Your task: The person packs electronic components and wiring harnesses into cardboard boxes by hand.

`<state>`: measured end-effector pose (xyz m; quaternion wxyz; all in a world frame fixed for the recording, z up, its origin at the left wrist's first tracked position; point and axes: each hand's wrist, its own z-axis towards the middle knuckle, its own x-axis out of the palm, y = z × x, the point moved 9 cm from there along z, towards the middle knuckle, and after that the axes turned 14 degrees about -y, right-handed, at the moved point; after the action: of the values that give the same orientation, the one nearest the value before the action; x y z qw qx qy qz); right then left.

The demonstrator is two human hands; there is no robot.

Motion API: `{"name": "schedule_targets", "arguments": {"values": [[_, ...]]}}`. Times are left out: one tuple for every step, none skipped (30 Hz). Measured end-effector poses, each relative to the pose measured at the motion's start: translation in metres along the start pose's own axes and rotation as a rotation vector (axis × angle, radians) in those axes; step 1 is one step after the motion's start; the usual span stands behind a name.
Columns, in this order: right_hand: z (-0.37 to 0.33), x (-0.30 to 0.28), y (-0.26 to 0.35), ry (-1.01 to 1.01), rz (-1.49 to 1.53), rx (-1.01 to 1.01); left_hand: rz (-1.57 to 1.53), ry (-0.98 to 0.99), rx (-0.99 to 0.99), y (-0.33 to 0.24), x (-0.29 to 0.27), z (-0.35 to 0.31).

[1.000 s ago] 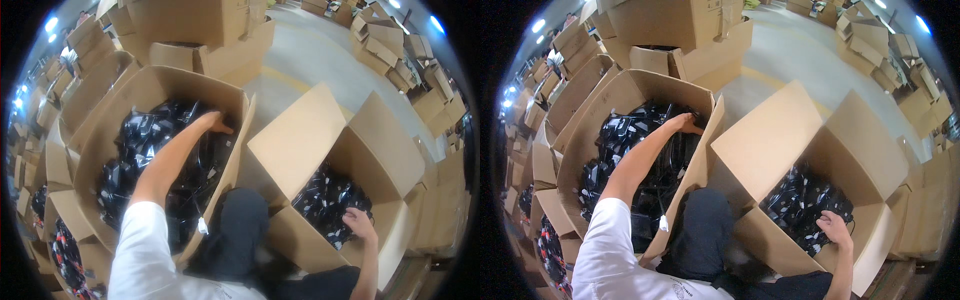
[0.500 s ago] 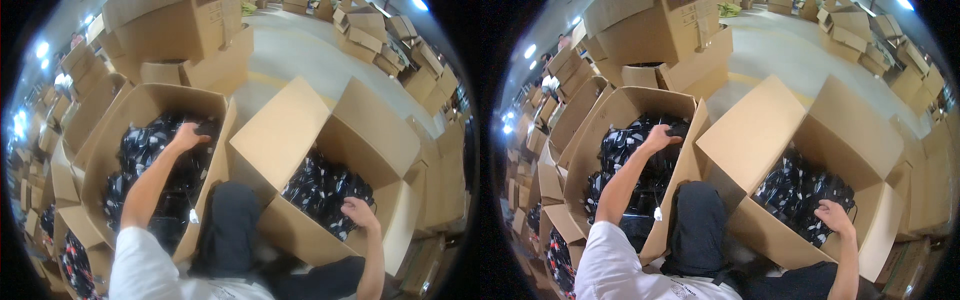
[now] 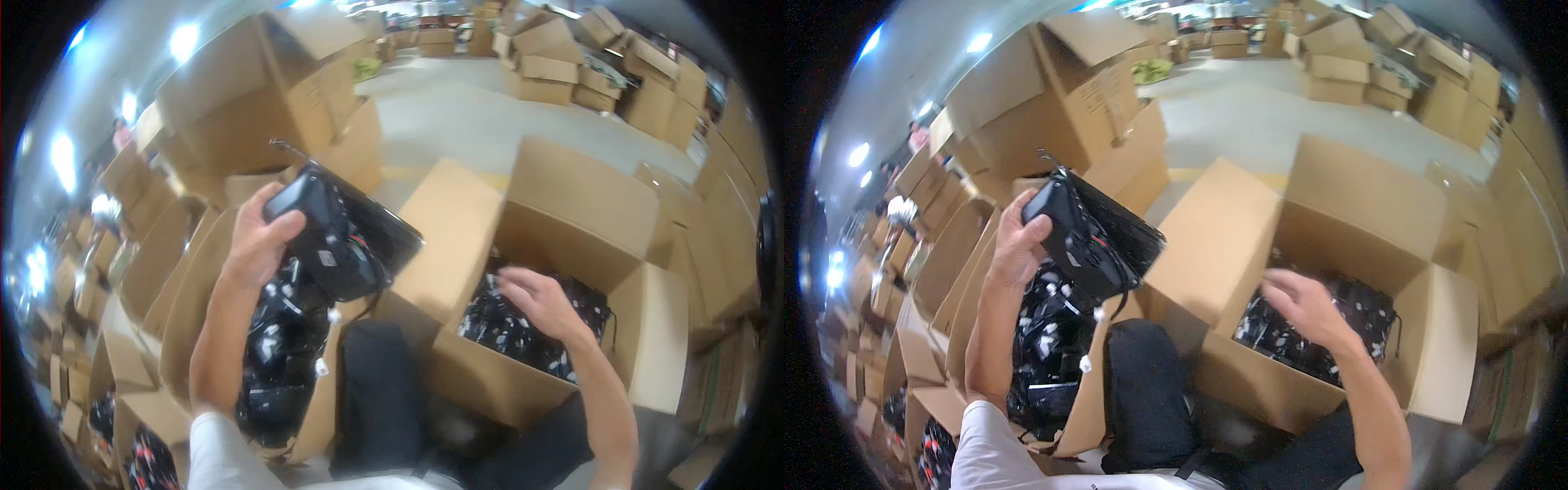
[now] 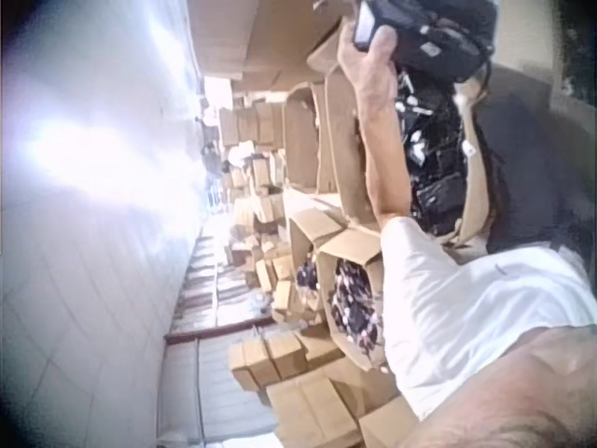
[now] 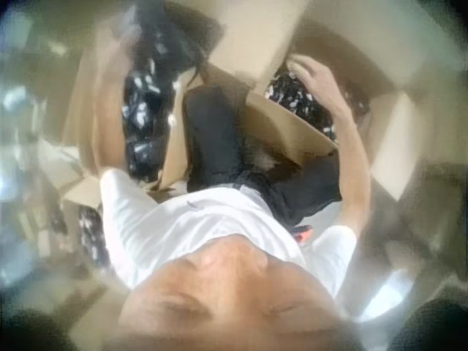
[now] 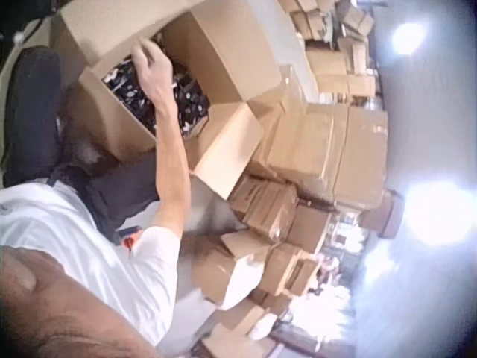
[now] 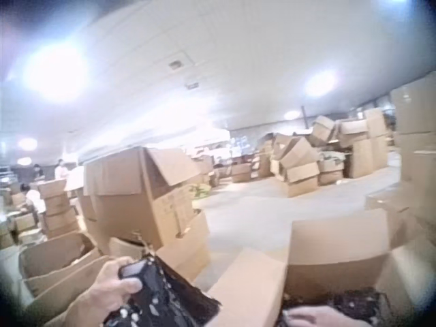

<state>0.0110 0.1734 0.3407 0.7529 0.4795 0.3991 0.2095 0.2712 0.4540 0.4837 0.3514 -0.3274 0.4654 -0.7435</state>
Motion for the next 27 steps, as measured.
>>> {"name": "schedule_targets", "arguments": {"values": [[0.002,0.001,0.019,0.005,0.095,-0.057,0.052,0.048,-0.017,0.005,0.022,0.001],[0.000,0.005,0.027,0.018,0.326,-0.051,0.058,0.099,-0.041,0.010,0.054,-0.001],[-0.002,0.006,0.039,0.038,0.506,-0.059,0.065,0.150,-0.066,0.015,0.087,-0.006],[-0.003,-0.001,0.045,0.015,0.511,-0.067,0.081,0.222,-0.076,0.026,0.117,-0.008],[-0.006,-0.005,0.051,-0.026,0.532,-0.039,0.108,0.284,-0.083,0.039,0.143,-0.009],[-0.008,-0.011,0.047,-0.092,0.536,-0.002,0.071,0.358,-0.133,0.054,0.170,-0.014],[-0.010,-0.020,0.040,-0.152,0.540,0.032,0.055,0.459,-0.196,0.071,0.192,-0.015],[-0.012,-0.030,0.022,-0.210,0.640,0.092,0.005,0.454,-0.204,0.075,0.213,-0.016],[-0.013,-0.042,0.003,-0.275,0.722,0.111,-0.044,0.446,-0.216,0.080,0.233,-0.017],[-0.015,-0.060,-0.020,-0.375,0.703,0.137,-0.082,0.384,-0.196,0.092,0.244,-0.008],[-0.018,-0.077,-0.027,-0.466,0.687,0.160,-0.114,0.311,-0.176,0.098,0.251,0.001],[-0.027,-0.093,-0.038,-0.558,0.748,0.250,-0.228,0.152,-0.211,0.105,0.253,0.009],[-0.033,-0.107,-0.059,-0.657,0.884,0.333,-0.280,0.159,-0.354,0.131,0.261,0.019],[-0.036,-0.121,-0.065,-0.721,0.952,0.315,-0.349,0.127,-0.468,0.156,0.260,0.025],[-0.039,-0.135,-0.070,-0.785,1.019,0.295,-0.417,0.091,-0.584,0.183,0.259,0.030],[-0.041,-0.150,-0.081,-0.827,1.005,0.252,-0.423,0.105,-0.600,0.204,0.260,0.033],[-0.041,-0.159,-0.082,-0.836,1.043,0.229,-0.513,-0.034,-0.689,0.231,0.244,0.035],[-0.043,-0.166,-0.084,-0.871,1.043,0.219,-0.600,-0.178,-0.778,0.258,0.229,0.039],[-0.042,-0.171,-0.084,-0.892,1.050,0.210,-0.596,-0.188,-0.780,0.276,0.215,0.052],[-0.042,-0.174,-0.084,-0.886,1.100,0.227,-0.654,-0.150,-0.787,0.291,0.205,0.064],[-0.044,-0.180,-0.089,-0.850,1.085,0.216,-0.711,-0.110,-0.794,0.297,0.198,0.067],[-0.047,-0.181,-0.095,-0.825,1.061,0.277,-0.852,0.088,-0.699,0.276,0.226,0.055],[-0.048,-0.176,-0.100,-0.800,1.036,0.333,-0.814,0.080,-0.722,0.265,0.247,0.036],[-0.050,-0.172,-0.112,-0.770,1.034,0.376,-0.809,0.194,-0.773,0.256,0.277,0.013],[-0.053,-0.164,-0.119,-0.788,0.971,0.425,-0.731,0.187,-0.853,0.254,0.294,-0.011],[-0.044,-0.154,-0.116,-0.773,0.983,0.385,-0.680,0.235,-0.869,0.250,0.301,-0.024],[-0.037,-0.143,-0.113,-0.754,0.994,0.351,-0.664,0.335,-0.808,0.242,0.308,-0.036]]}}
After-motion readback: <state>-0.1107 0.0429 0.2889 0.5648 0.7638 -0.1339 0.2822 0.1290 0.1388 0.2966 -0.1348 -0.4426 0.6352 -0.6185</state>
